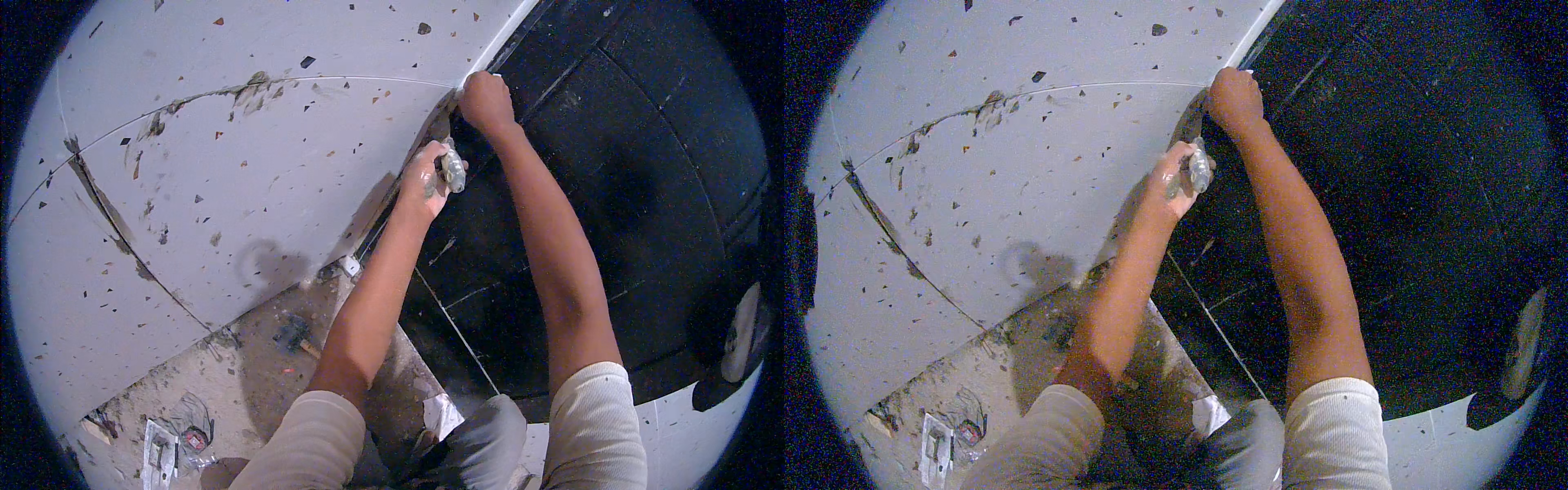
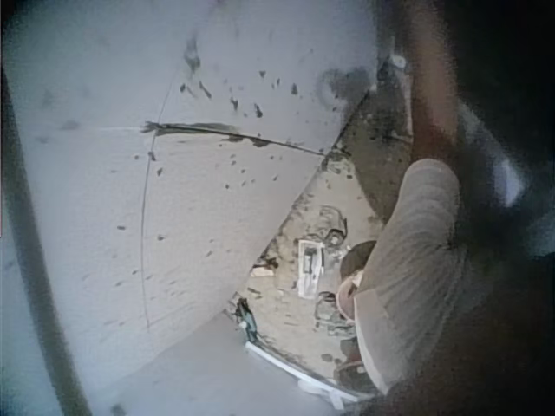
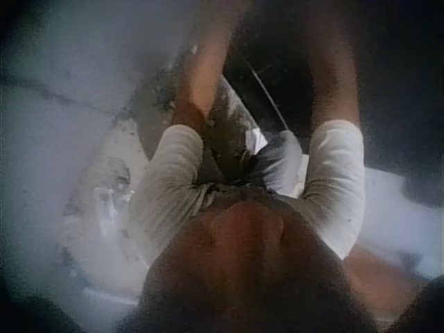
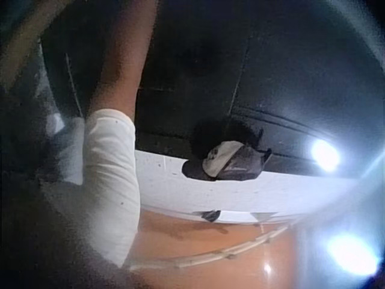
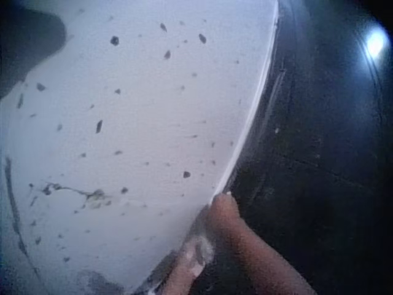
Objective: The person applies grout to the gaps between wall tiles using a trowel and a rubber float, smoothing the surface and cleaning excess material. They also use a hammer to tap tiles into place and a small tool to scrape the joints.
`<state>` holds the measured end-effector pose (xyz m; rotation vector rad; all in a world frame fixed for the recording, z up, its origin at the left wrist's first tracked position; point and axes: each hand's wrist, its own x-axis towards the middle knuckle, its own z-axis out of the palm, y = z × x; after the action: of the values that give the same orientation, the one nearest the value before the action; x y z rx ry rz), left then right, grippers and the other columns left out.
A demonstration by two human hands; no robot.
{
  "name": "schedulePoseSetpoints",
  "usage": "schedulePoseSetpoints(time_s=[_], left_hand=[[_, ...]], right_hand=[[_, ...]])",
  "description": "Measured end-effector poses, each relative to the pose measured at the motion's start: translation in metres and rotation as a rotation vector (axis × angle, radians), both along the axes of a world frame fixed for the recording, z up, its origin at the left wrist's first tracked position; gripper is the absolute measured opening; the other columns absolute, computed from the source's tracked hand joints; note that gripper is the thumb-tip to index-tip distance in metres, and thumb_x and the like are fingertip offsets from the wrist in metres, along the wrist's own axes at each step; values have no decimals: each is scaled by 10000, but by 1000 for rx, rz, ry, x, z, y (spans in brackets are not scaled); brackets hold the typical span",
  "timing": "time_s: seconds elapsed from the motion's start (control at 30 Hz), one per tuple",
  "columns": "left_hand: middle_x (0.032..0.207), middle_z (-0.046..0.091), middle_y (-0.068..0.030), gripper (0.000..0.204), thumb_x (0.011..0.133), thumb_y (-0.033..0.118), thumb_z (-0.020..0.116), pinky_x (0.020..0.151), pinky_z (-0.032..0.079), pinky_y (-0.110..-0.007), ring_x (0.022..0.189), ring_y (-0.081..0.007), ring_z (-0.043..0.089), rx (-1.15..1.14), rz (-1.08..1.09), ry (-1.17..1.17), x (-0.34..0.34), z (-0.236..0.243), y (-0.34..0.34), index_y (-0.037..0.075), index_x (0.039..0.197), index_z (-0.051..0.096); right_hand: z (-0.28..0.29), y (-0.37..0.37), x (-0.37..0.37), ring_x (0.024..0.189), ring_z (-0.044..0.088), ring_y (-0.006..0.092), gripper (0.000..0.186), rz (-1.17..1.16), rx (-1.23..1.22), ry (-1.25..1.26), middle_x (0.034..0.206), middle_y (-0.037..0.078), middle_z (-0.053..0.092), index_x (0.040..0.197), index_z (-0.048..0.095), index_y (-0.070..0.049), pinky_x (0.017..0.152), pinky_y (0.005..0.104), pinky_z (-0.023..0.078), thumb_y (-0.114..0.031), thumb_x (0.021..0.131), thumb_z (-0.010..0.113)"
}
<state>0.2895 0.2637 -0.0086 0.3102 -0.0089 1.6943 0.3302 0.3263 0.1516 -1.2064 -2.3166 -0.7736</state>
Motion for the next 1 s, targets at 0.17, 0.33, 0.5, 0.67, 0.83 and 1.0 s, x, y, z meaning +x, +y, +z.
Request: schedulePoseSetpoints(time_s=[0.17, 0.33, 0.5, 0.67, 0.83, 1.0], left_hand=[[792, 618, -110, 237, 816, 156, 635, 602, 558, -368, 677, -274, 656, -3, -4, -28, 6, 0, -1, 24, 1001, 567], [799, 618, -101, 233, 817, 162, 627, 599, 551, -376, 673, -270, 654, -43, -2, -22, 6, 2, 1, 32, 1004, 577], [883, 574, -101, 298, 817, 171, 624, 676, 543, -384, 725, -271, 647, -24, -3, 11, 6, 3, 0, 14, 1062, 563], [879, 582, -112, 287, 821, 139, 624, 650, 546, -392, 713, -274, 645, -63, 33, -32, 7, 6, -2, -8, 1060, 565], [854, 591, -112, 263, 822, 127, 641, 637, 546, -384, 697, -269, 643, -64, 4, -58, 5, 3, 1, -29, 1026, 580], [834, 603, -101, 230, 815, 132, 659, 624, 536, -369, 685, -254, 644, -58, 4, -61, 9, 3, -5, -24, 975, 601]], right_hand=[[-4, 4, -1, 873, 678, 439, 179, -36, 2, 17, 910, 287, 678, 853, 695, 41, 787, 496, 556, -107, 792, 616], [-9, 3, -4, 867, 682, 430, 192, -29, 3, -4, 903, 290, 676, 851, 694, 46, 782, 500, 557, -99, 820, 571], [-19, 5, 2, 829, 685, 404, 193, 40, 87, -27, 873, 262, 676, 825, 676, 34, 748, 498, 556, -103, 838, 541], [-25, 0, 5, 809, 672, 398, 187, 74, 133, -74, 850, 238, 663, 822, 661, 11, 732, 488, 552, -133, 855, 546], [-30, 2, 5, 814, 671, 401, 175, 104, 142, -77, 851, 243, 659, 825, 659, 8, 732, 486, 552, -129, 854, 554], [-30, 11, 9, 811, 673, 394, 152, 115, 155, -162, 842, 244, 656, 812, 645, 7, 724, 479, 552, -113, 841, 556]])
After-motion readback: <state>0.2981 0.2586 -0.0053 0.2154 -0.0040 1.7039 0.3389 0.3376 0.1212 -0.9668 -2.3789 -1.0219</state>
